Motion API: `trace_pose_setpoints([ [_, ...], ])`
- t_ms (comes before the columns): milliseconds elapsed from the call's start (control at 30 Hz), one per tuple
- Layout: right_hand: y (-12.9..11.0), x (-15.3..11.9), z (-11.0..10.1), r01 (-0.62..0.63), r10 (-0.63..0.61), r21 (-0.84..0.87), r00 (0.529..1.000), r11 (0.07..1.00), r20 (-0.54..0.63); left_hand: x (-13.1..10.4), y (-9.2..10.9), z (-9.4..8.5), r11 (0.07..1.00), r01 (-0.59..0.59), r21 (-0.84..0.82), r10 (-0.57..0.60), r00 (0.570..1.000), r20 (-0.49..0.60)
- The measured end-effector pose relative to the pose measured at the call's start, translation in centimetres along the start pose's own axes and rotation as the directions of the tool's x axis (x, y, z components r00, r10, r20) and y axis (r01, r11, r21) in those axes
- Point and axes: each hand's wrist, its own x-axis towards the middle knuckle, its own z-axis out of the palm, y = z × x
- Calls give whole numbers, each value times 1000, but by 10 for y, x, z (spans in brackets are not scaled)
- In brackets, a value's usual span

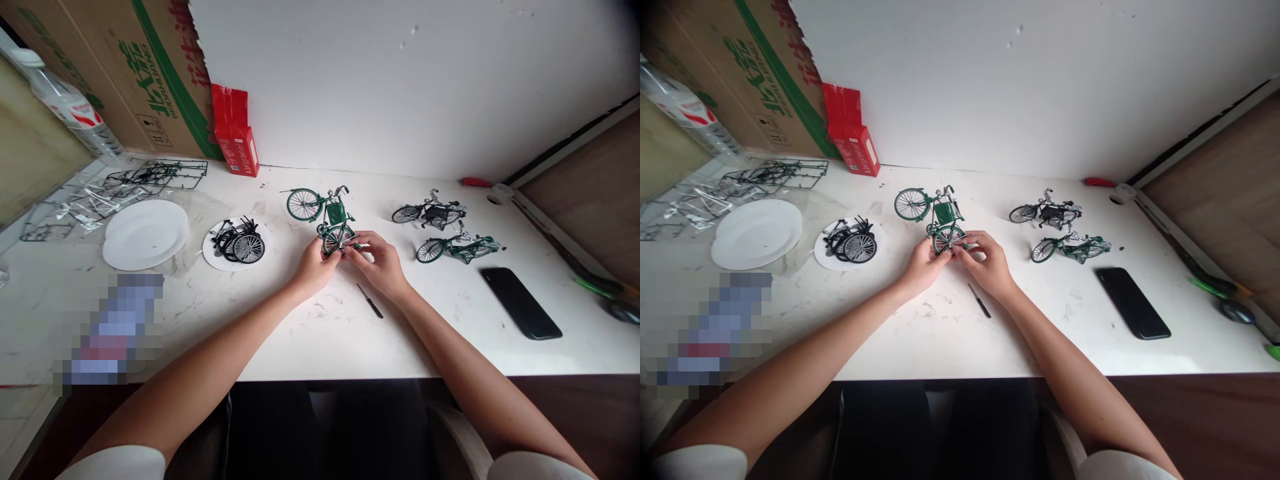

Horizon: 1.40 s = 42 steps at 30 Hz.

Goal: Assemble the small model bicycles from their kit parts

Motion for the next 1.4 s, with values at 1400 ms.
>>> trace_pose_setpoints([
  [1400,-4,3,-1,-271,294,514,955,814,38,-4,48,-1,955,253,-153,-240,966,100],
])
